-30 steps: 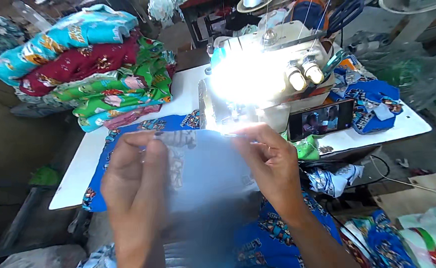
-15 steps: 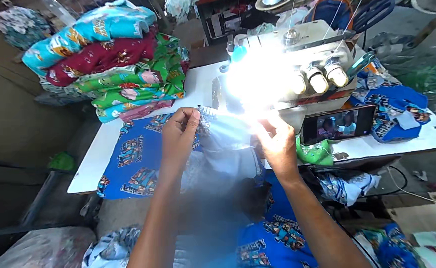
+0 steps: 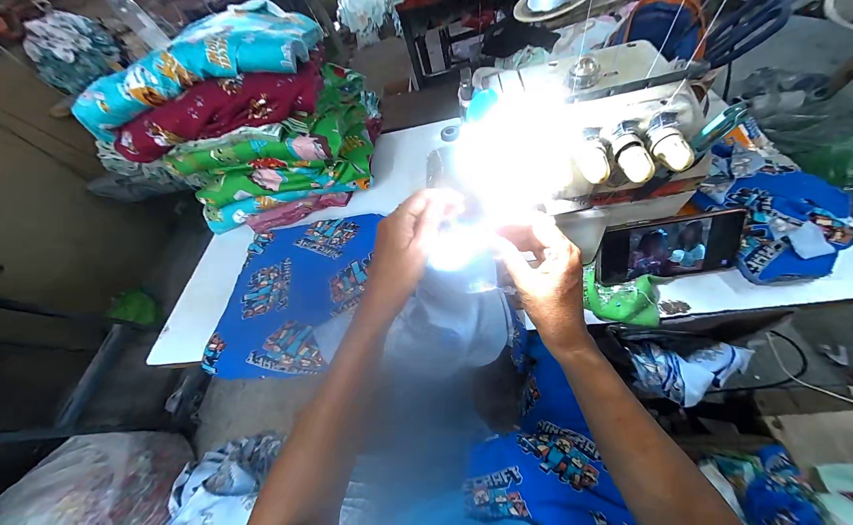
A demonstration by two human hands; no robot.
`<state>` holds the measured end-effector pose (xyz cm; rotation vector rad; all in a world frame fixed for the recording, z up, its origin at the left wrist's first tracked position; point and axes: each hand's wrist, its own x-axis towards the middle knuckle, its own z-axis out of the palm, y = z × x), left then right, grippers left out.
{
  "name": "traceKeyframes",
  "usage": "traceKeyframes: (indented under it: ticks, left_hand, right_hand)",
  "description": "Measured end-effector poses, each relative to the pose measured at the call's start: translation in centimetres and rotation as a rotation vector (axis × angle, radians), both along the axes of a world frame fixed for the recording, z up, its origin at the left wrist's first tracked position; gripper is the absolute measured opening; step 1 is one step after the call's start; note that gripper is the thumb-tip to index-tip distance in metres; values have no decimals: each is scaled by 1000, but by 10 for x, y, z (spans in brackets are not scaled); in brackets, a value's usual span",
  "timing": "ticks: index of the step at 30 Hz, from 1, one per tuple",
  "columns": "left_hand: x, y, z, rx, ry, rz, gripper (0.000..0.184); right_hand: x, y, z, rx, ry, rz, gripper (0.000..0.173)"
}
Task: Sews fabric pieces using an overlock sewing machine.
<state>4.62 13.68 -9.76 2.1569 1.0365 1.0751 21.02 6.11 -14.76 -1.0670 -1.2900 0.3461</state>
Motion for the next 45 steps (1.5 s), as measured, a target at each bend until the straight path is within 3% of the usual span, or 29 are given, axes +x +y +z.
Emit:
traceKeyframes:
  ticks: [7, 13, 18, 22, 27, 31, 36, 39, 45]
  left_hand:
    - [8, 7, 8, -58, 225, -217, 43]
    - [5, 4, 21, 72, 309, -281, 15]
    - [3, -2, 33, 213, 402, -263, 15]
    - [0, -3, 33, 263, 368, -322, 13]
    - [-6, -7, 31, 273, 331, -355, 14]
    - [-12, -11, 31, 266, 313, -343, 15]
    - [-14, -11, 30, 276, 294, -341, 15]
    - [-13, -11, 28, 272, 276, -344, 15]
    - [-19, -12, 26, 210, 223, -343, 14]
  right_hand:
    - [3, -3, 0, 26, 42, 2, 19]
    - [8, -10, 0, 3, 51, -22, 26]
    - [18, -32, -8, -168, -118, -113, 20]
    - [25, -44, -38, -378, -186, 72, 30]
    - [30, -47, -45, -440, -38, 255, 9]
    - [32, -48, -37, -422, 14, 333, 9]
    - [28, -45, -38, -338, -83, 284, 22]
    - [26, -44, -35, -305, -140, 216, 14]
    - [22, -44, -27, -339, -53, 267, 8]
